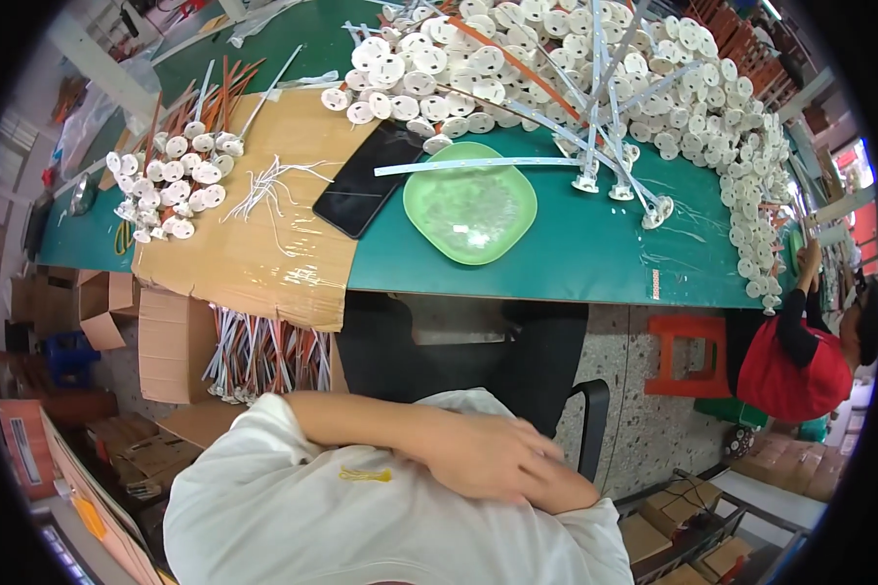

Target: Assembling small white plastic components onto plastic sticks at a factory workbench.

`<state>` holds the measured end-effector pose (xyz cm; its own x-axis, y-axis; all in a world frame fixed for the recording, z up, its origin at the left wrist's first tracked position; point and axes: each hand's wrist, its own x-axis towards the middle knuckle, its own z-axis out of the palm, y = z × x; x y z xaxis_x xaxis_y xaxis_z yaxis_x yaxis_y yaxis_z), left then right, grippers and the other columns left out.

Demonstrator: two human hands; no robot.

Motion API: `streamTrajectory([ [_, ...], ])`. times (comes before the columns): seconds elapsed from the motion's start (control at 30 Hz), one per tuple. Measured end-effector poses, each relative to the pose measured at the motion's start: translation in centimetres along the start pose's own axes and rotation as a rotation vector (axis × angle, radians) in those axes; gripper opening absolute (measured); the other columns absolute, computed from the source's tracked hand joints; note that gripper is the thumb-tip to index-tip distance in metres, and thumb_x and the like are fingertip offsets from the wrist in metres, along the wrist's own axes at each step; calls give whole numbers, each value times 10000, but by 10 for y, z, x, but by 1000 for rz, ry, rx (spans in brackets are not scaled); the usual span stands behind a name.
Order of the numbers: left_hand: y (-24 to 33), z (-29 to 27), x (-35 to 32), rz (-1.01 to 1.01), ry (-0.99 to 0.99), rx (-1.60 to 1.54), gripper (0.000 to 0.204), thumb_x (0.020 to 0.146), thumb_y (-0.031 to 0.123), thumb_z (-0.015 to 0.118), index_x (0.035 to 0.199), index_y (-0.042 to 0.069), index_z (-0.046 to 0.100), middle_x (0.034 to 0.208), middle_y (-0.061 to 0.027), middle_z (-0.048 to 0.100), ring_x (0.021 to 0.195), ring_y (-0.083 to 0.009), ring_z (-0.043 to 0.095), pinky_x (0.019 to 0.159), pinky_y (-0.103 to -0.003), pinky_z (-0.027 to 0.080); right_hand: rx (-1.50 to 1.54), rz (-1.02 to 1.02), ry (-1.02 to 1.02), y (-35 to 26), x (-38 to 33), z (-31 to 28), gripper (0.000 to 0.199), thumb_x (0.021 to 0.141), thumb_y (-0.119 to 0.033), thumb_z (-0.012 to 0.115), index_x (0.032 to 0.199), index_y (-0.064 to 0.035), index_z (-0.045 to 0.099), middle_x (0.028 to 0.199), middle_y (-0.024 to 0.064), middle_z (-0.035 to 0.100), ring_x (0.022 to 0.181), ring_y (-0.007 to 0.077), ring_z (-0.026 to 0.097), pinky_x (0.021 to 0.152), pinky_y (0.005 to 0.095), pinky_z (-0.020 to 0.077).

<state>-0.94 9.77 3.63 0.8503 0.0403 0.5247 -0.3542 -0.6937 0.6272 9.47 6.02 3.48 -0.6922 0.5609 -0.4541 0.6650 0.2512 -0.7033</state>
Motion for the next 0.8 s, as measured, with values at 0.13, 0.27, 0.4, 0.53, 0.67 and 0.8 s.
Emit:
streamTrajectory([
  [0.13, 0, -1, 20, 99, 2, -287, 247, 892, 237, 565, 912, 7, 654, 948, -153, 629, 946, -328, 590, 776, -407, 499, 75, -166, 44, 14, -13, 18, 316, 884, -303, 576, 1141, -138, 655, 1110, 71, 650, 975, 284, 640, 806, 350, 526],
  [0.27, -6, -37, -6, -44, -36, -257, 155, 872, 164, 611, 811, 21, 611, 801, -87, 624, 798, -277, 608, 667, -366, 487, 143, -333, 85, 39, -33, 19, 301, 879, -270, 595, 1146, -143, 651, 1125, 84, 645, 988, 286, 637, 816, 356, 525],
  [0.4, -4, -49, -36, -174, 139, -273, 152, 862, 174, 628, 860, 22, 628, 792, -81, 636, 753, -268, 614, 636, -357, 498, 46, -325, 43, 39, -56, -12, 282, 859, -191, 633, 1130, -114, 636, 1127, 103, 633, 1006, 287, 618, 846, 376, 510],
  [0.53, -9, 12, 14, -144, 308, -112, 217, 840, 183, 656, 958, 1, 639, 929, -122, 643, 883, -314, 603, 775, -388, 513, 94, -331, -112, 61, -54, -3, 315, 884, -233, 615, 1175, -113, 616, 1161, 85, 626, 1073, 249, 595, 896, 360, 488],
  [0.67, 1, 48, 31, -147, 129, -239, 267, 806, 179, 670, 986, -15, 636, 1004, -161, 621, 972, -333, 576, 871, -387, 482, 223, -415, -189, 77, -61, 19, 332, 895, -250, 613, 1186, -92, 606, 1172, 84, 625, 1087, 240, 591, 909, 360, 480],
  [0.8, 14, 51, 11, -263, 40, -248, 337, 753, 209, 711, 973, -32, 625, 1033, -173, 596, 981, -343, 559, 877, -392, 473, 319, -491, -215, 76, -62, 37, 351, 905, -267, 610, 1197, -72, 596, 1184, 83, 624, 1101, 230, 587, 921, 360, 472],
])
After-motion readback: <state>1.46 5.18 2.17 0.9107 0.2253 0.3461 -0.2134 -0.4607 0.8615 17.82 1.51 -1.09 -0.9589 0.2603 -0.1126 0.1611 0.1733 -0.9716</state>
